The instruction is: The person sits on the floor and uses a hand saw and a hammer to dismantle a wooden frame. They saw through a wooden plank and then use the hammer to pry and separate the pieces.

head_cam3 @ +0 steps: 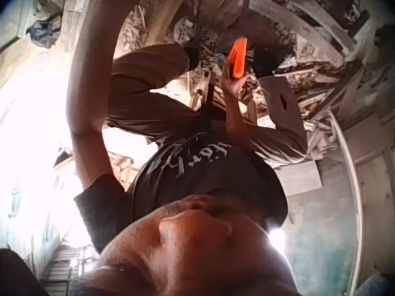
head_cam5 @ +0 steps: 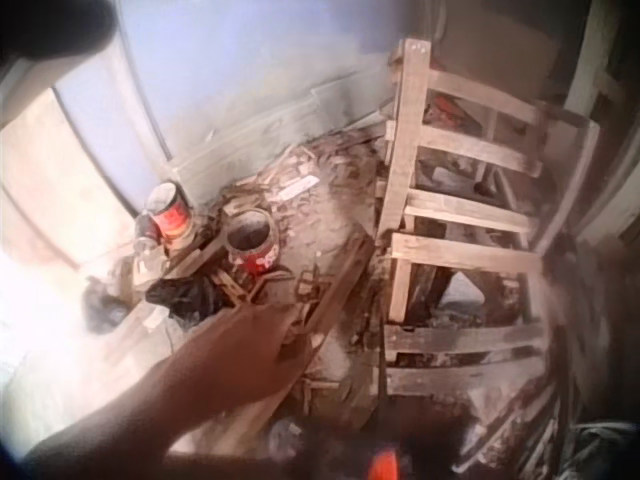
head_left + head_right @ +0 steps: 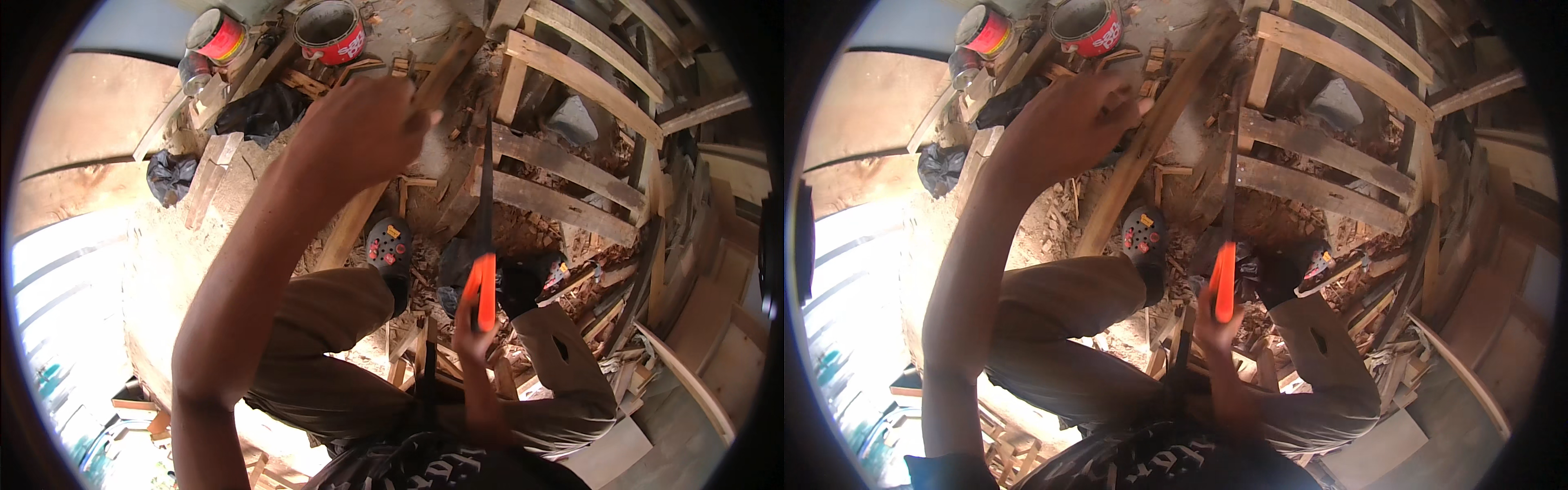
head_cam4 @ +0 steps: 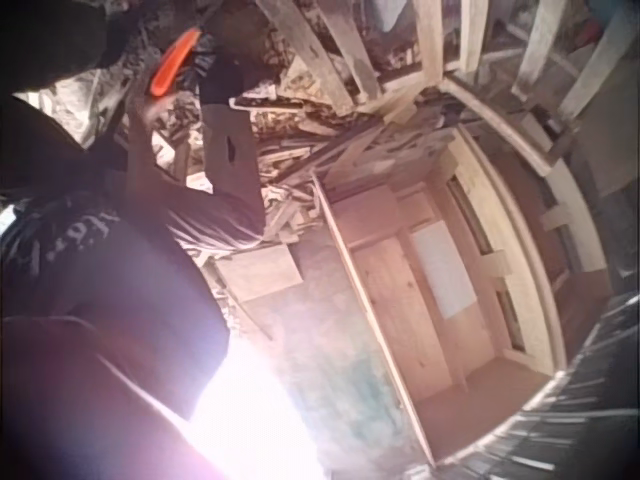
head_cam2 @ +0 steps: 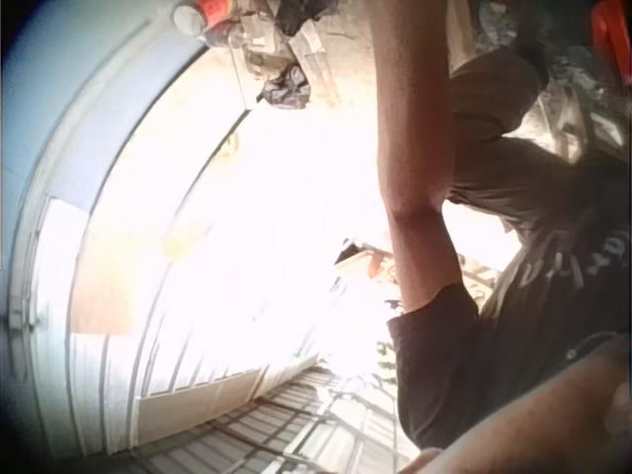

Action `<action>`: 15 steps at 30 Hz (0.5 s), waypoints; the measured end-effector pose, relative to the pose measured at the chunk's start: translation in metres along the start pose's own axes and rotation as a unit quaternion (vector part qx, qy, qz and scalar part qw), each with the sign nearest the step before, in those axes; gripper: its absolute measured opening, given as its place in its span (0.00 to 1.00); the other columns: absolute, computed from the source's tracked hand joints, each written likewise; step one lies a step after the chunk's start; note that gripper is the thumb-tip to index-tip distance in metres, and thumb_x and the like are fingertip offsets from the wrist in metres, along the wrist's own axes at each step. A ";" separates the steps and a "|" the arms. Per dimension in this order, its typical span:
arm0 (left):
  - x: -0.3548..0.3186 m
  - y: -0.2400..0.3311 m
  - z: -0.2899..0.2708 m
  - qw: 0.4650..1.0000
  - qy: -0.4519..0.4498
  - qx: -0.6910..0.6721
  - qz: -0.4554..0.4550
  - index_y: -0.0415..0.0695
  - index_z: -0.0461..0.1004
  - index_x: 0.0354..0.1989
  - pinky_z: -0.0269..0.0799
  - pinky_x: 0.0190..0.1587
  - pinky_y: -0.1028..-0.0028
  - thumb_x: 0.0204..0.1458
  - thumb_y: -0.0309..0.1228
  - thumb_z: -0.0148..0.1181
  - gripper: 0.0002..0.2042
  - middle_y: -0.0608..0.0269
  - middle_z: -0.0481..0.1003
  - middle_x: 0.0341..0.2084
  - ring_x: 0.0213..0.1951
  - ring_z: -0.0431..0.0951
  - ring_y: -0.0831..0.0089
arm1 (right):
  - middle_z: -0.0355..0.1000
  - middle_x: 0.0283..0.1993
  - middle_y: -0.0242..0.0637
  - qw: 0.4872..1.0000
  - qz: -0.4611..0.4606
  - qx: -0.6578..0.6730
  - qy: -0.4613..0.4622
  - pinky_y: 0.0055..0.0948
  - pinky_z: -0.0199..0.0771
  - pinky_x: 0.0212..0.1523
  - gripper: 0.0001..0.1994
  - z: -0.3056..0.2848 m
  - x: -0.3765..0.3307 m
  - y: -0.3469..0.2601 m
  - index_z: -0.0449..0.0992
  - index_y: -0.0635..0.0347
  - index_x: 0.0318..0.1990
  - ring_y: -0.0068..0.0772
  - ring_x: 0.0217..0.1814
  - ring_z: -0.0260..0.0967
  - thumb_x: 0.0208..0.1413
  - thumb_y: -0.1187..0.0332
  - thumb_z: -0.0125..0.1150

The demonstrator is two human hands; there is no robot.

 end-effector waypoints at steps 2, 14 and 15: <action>0.005 0.025 0.003 1.000 -0.019 -0.007 0.014 0.36 0.75 0.37 0.73 0.41 0.57 0.59 0.43 0.57 0.18 0.45 0.78 0.30 0.39 0.79 0.46 | 0.73 0.29 0.31 0.998 0.047 0.024 0.030 0.23 0.69 0.35 0.11 -0.004 0.003 0.025 0.74 0.68 0.47 0.16 0.32 0.67 0.57 0.76 0.60; 0.004 0.012 -0.006 0.999 0.051 0.009 -0.009 0.37 0.77 0.37 0.73 0.40 0.59 0.58 0.45 0.59 0.19 0.45 0.78 0.27 0.34 0.80 0.49 | 0.72 0.30 0.30 0.995 -0.080 -0.029 0.044 0.20 0.66 0.29 0.08 0.005 0.019 -0.025 0.75 0.70 0.44 0.15 0.30 0.65 0.59 0.77 0.59; 0.007 0.018 -0.004 0.999 0.046 -0.001 0.008 0.37 0.76 0.37 0.72 0.39 0.60 0.58 0.45 0.59 0.19 0.46 0.78 0.26 0.33 0.80 0.50 | 0.73 0.32 0.29 0.997 -0.016 0.073 0.032 0.19 0.67 0.30 0.10 0.001 0.038 -0.004 0.74 0.70 0.47 0.15 0.31 0.66 0.58 0.78 0.60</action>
Point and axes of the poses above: each hand's wrist, its own x-axis towards the middle knuckle, its own z-axis out of the palm, y = z × x, the point moved 9 cm from there along x, towards the middle knuckle
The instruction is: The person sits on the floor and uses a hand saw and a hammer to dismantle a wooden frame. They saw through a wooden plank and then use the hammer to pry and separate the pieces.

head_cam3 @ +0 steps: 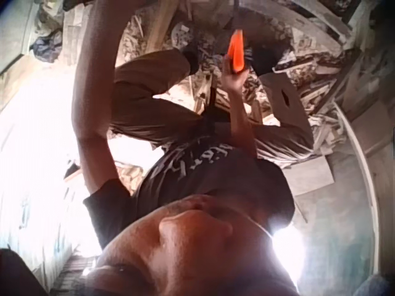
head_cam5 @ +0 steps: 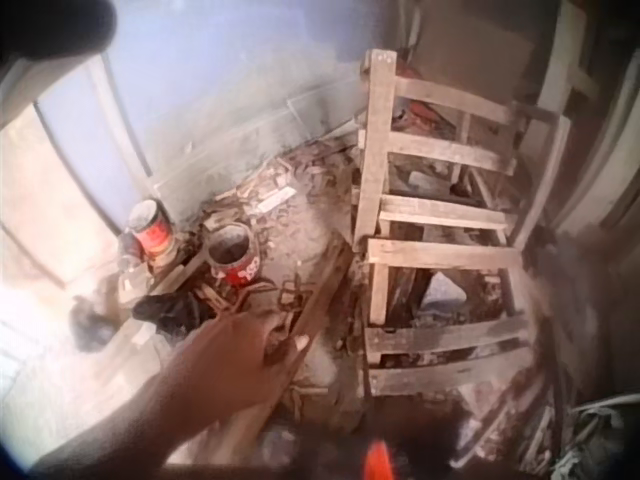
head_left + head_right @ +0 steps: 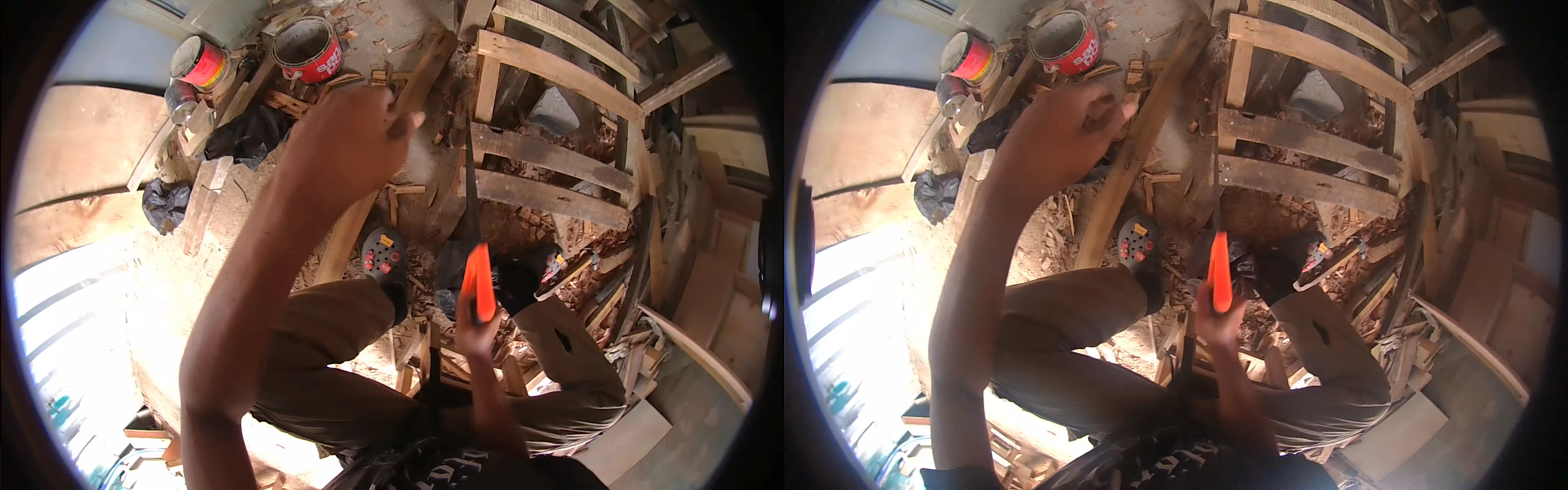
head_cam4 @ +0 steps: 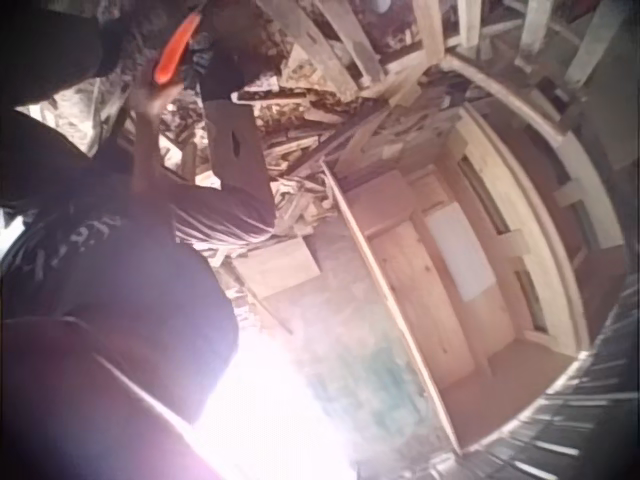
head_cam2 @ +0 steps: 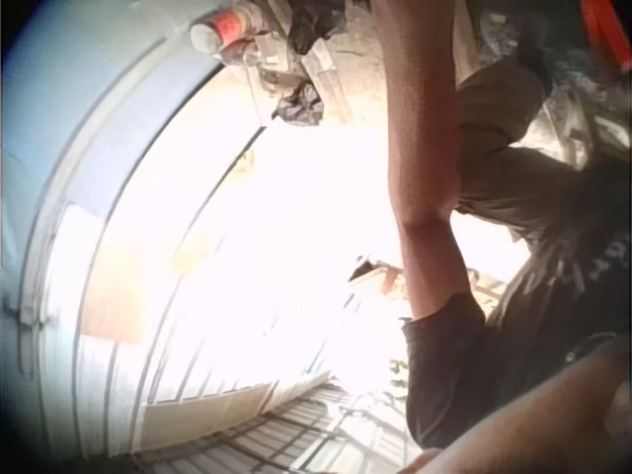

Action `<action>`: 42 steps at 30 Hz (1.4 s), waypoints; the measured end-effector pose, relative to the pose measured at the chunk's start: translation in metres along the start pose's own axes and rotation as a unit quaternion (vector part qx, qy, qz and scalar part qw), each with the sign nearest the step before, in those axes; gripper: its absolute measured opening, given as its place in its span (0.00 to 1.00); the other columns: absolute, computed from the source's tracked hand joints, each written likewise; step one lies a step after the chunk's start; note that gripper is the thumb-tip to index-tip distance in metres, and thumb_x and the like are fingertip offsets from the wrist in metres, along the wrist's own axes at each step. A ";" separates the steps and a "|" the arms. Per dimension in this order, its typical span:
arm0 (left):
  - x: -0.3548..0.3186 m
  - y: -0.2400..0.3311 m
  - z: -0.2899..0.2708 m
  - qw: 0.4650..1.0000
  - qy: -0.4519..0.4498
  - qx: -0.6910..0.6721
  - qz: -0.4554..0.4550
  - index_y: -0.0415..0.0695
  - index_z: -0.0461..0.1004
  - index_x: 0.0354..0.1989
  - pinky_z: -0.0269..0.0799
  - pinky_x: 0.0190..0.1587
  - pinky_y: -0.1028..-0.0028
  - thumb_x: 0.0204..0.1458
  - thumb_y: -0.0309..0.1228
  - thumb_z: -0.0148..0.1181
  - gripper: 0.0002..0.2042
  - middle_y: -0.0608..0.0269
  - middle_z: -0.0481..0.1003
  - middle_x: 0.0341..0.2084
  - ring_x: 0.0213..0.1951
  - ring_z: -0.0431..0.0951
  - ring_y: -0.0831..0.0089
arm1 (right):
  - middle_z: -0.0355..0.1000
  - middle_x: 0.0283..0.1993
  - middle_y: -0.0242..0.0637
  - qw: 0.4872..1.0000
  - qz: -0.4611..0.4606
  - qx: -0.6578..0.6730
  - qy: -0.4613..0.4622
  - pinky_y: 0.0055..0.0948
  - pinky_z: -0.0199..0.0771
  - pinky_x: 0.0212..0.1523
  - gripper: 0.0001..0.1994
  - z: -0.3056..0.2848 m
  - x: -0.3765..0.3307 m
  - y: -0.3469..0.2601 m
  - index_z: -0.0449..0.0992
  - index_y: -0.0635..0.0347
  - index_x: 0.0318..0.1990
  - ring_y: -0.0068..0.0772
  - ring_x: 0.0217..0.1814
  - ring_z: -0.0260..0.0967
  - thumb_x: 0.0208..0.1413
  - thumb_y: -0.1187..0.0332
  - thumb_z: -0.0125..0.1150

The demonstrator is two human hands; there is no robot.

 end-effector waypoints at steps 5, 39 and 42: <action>0.010 0.022 0.014 0.998 -0.062 0.017 0.022 0.35 0.76 0.37 0.72 0.40 0.63 0.60 0.44 0.56 0.19 0.46 0.78 0.27 0.31 0.78 0.53 | 0.62 0.19 0.20 0.991 0.000 -0.134 0.023 0.28 0.59 0.21 0.14 0.060 0.104 -0.017 0.71 0.65 0.22 0.13 0.23 0.56 0.55 0.67 0.65; 0.109 -0.092 0.212 0.958 0.012 -0.164 -0.234 0.37 0.79 0.46 0.72 0.52 0.53 0.61 0.49 0.47 0.25 0.40 0.78 0.43 0.49 0.78 0.44 | 0.64 0.16 0.25 0.998 0.055 -0.021 -0.014 0.25 0.59 0.19 0.13 0.095 0.167 -0.049 0.73 0.61 0.26 0.16 0.17 0.61 0.61 0.64 0.62; 0.112 -0.077 0.257 0.918 0.058 -0.276 -0.279 0.35 0.78 0.46 0.70 0.52 0.50 0.63 0.50 0.44 0.27 0.35 0.77 0.42 0.48 0.76 0.40 | 0.62 0.16 0.21 0.997 0.071 0.018 -0.006 0.22 0.53 0.16 0.15 0.069 0.159 -0.020 0.68 0.57 0.22 0.13 0.15 0.57 0.61 0.66 0.62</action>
Point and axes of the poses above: each hand's wrist, its own x-axis towards the middle knuckle, its own z-axis out of the palm, y = z × x, the point moved 9 cm from there along x, towards the middle knuckle
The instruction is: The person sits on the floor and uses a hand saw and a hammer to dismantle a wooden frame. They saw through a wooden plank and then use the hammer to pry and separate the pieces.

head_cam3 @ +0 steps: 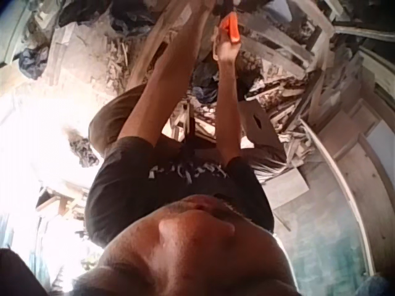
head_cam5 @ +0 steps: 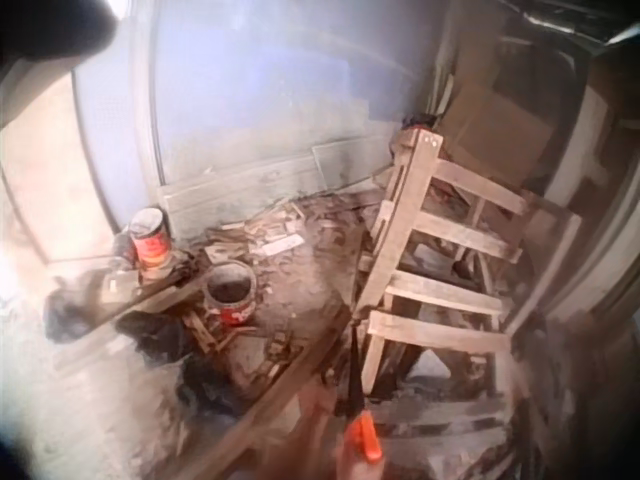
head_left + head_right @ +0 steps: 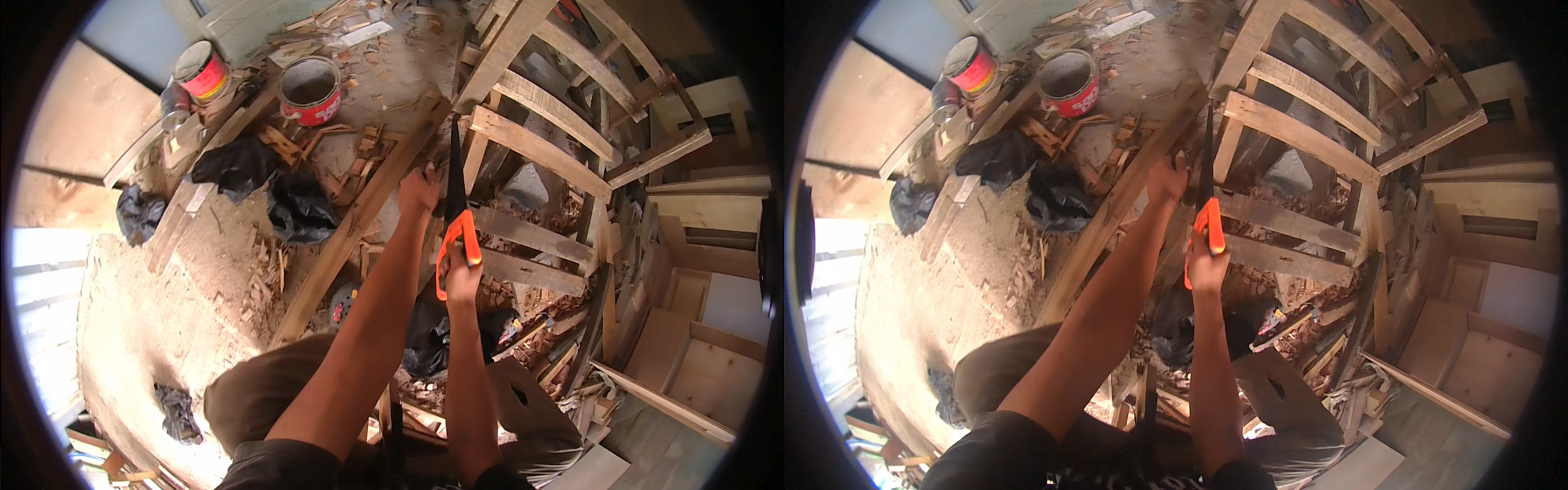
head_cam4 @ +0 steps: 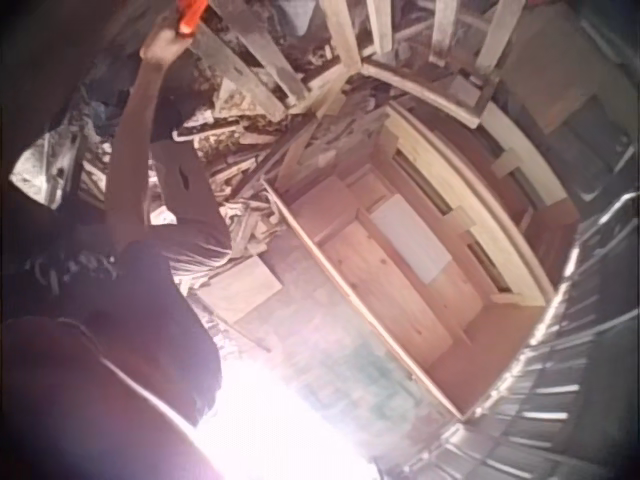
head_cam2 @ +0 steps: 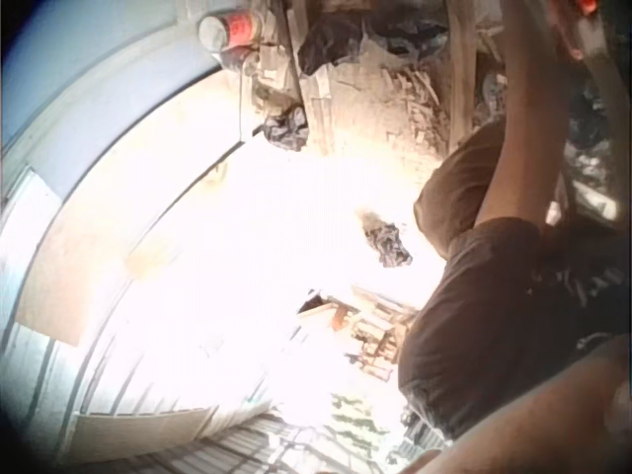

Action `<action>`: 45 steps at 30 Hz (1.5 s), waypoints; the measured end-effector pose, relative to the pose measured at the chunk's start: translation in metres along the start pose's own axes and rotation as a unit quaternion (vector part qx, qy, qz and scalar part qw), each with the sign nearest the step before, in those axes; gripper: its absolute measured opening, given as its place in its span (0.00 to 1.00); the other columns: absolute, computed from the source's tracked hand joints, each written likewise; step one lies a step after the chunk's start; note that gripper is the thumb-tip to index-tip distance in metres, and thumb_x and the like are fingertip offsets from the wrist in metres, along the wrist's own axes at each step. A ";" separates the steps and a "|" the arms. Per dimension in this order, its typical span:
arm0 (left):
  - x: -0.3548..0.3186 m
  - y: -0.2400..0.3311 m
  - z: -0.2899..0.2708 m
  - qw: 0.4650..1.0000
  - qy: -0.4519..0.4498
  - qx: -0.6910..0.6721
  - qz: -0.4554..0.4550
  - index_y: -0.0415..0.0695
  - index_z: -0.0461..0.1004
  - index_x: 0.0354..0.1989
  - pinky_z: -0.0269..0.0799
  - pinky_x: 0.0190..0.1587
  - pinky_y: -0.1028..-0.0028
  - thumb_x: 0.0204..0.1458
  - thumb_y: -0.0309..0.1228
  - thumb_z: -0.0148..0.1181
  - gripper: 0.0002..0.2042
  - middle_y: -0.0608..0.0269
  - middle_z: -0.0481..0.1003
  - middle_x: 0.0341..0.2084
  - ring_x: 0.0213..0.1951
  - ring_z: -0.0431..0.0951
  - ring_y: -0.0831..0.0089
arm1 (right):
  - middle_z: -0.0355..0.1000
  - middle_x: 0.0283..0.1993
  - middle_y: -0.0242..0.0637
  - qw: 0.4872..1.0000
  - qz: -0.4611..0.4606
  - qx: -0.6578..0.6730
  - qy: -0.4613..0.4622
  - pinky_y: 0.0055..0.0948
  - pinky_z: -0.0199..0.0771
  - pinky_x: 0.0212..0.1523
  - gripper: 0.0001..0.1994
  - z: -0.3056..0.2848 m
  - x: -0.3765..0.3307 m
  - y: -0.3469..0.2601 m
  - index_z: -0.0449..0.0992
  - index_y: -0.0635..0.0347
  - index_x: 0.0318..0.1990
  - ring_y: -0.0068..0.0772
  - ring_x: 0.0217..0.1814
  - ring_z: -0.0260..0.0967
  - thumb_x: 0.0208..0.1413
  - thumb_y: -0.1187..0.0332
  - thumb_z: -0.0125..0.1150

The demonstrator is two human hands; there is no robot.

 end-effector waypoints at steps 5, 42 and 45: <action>0.025 -0.054 0.044 0.976 0.051 -0.210 -0.037 0.33 0.76 0.45 0.68 0.49 0.49 0.65 0.53 0.38 0.31 0.33 0.77 0.39 0.46 0.75 0.36 | 0.59 0.16 0.20 0.998 0.031 0.004 -0.046 0.22 0.51 0.16 0.13 0.027 -0.017 0.013 0.67 0.57 0.24 0.12 0.15 0.54 0.59 0.72 0.63; 0.016 -0.027 0.031 0.965 0.145 -0.220 -0.007 0.30 0.75 0.34 0.63 0.41 0.46 0.69 0.51 0.29 0.34 0.34 0.75 0.29 0.36 0.72 0.35 | 0.73 0.39 0.34 0.967 0.152 0.205 -0.025 0.21 0.68 0.23 0.17 -0.049 -0.173 0.124 0.68 0.61 0.59 0.21 0.28 0.69 0.63 0.74 0.53; 0.018 -0.035 0.044 0.970 0.110 -0.216 -0.026 0.30 0.75 0.34 0.64 0.42 0.46 0.69 0.50 0.29 0.34 0.35 0.76 0.30 0.37 0.72 0.35 | 0.73 0.42 0.34 0.925 0.224 0.306 0.026 0.20 0.71 0.26 0.21 -0.071 -0.193 0.137 0.65 0.61 0.63 0.20 0.32 0.70 0.64 0.71 0.55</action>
Point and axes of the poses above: each hand's wrist, its own x-axis towards the middle knuckle, its own z-axis out of the palm, y = z × x, the point moved 9 cm from there along x, towards the middle knuckle
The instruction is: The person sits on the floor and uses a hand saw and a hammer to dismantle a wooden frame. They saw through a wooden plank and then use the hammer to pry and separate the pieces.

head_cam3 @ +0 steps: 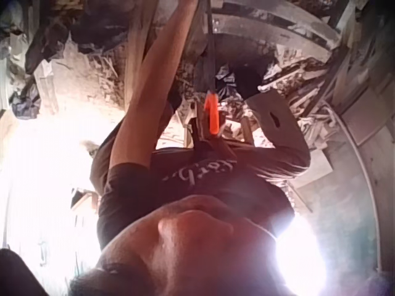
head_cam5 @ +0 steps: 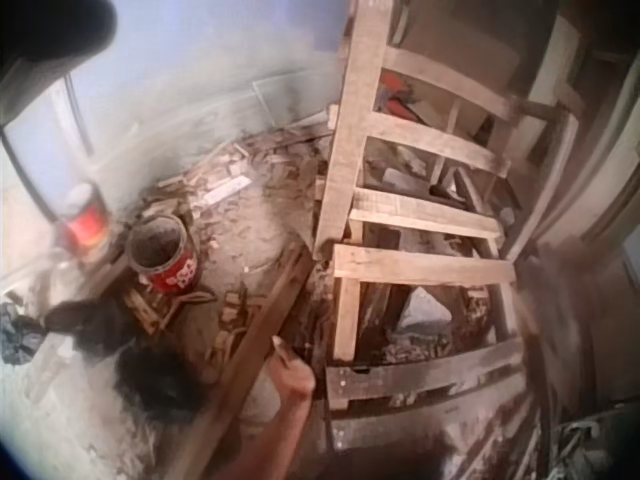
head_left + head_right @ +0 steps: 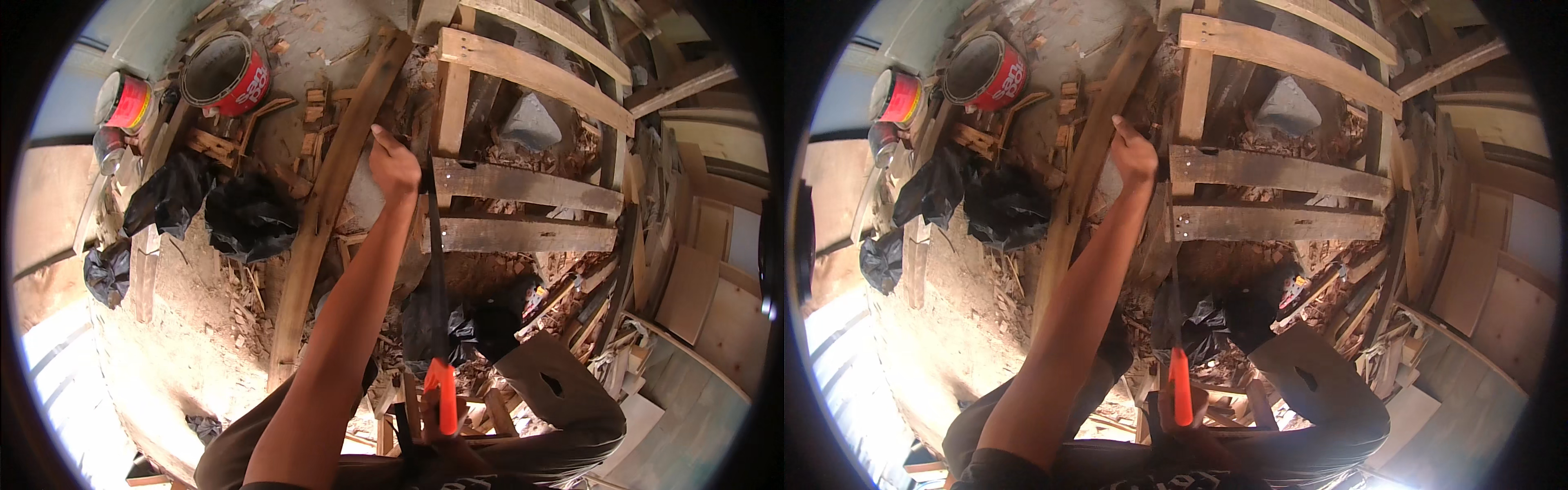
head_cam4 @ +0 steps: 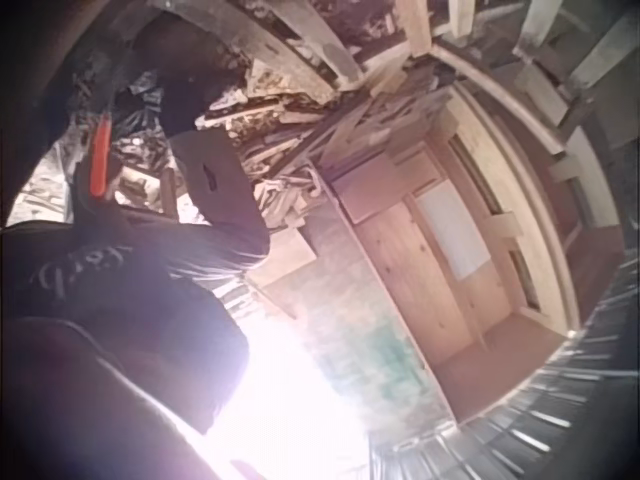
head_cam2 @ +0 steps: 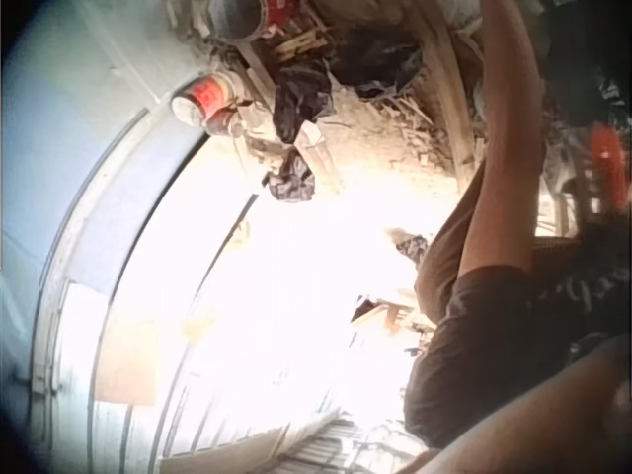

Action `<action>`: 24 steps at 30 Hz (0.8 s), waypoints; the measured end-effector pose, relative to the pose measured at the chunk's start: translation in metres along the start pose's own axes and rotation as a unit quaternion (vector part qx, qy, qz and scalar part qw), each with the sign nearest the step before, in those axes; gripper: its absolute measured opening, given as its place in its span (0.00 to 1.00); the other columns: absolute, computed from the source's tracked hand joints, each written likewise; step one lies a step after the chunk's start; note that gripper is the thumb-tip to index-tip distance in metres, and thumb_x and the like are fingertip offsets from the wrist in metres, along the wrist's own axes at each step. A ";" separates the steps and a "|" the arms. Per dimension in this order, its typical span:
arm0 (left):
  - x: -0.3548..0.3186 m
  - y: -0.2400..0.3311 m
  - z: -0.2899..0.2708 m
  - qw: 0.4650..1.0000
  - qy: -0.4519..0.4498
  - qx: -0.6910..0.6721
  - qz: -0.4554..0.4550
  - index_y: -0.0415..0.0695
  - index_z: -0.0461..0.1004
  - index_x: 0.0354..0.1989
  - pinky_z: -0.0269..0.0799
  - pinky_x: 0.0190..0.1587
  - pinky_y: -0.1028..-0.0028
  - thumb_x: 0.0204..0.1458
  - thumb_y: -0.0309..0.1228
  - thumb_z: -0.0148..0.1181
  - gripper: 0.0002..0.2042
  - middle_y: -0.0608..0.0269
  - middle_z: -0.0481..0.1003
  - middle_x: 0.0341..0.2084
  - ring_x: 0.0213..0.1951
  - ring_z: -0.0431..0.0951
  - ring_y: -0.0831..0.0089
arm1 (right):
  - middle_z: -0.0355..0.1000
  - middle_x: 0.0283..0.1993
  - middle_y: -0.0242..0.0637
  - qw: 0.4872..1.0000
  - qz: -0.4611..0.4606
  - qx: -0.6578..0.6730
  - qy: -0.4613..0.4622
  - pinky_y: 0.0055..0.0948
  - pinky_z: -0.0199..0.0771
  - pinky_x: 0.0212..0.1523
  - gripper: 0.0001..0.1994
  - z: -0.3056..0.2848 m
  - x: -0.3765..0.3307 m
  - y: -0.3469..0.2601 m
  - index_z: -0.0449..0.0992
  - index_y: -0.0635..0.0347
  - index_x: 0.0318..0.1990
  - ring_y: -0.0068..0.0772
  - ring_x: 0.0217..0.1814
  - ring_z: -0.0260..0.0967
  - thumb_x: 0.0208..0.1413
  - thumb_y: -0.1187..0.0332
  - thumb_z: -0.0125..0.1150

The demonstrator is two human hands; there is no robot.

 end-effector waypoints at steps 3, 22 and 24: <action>0.007 -0.004 -0.005 0.998 0.051 0.022 0.015 0.29 0.75 0.34 0.64 0.42 0.47 0.69 0.51 0.29 0.35 0.35 0.76 0.30 0.38 0.73 0.35 | 0.72 0.39 0.32 0.968 -0.093 -0.231 -0.028 0.22 0.69 0.26 0.15 0.046 0.042 -0.036 0.68 0.61 0.56 0.19 0.30 0.68 0.64 0.69 0.52; 0.008 -0.011 -0.011 0.999 0.025 0.014 -0.020 0.27 0.75 0.38 0.66 0.44 0.48 0.68 0.52 0.31 0.35 0.31 0.76 0.32 0.38 0.74 0.34 | 0.66 0.28 0.22 0.866 -0.237 -0.433 -0.076 0.16 0.61 0.30 0.10 0.192 0.100 -0.113 0.72 0.64 0.39 0.10 0.31 0.59 0.60 0.67 0.66; 0.008 -0.005 -0.008 1.000 0.024 -0.005 -0.015 0.27 0.75 0.34 0.66 0.43 0.47 0.68 0.52 0.31 0.35 0.31 0.76 0.30 0.37 0.74 0.34 | 0.69 0.24 0.30 0.864 -0.314 -0.388 -0.074 0.22 0.68 0.31 0.12 0.168 0.096 -0.112 0.73 0.64 0.38 0.16 0.29 0.64 0.58 0.65 0.67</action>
Point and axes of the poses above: each hand's wrist, its own x-axis towards the middle knuckle, its own z-axis out of the palm, y = z × x, the point moved 9 cm from there along x, towards the middle knuckle
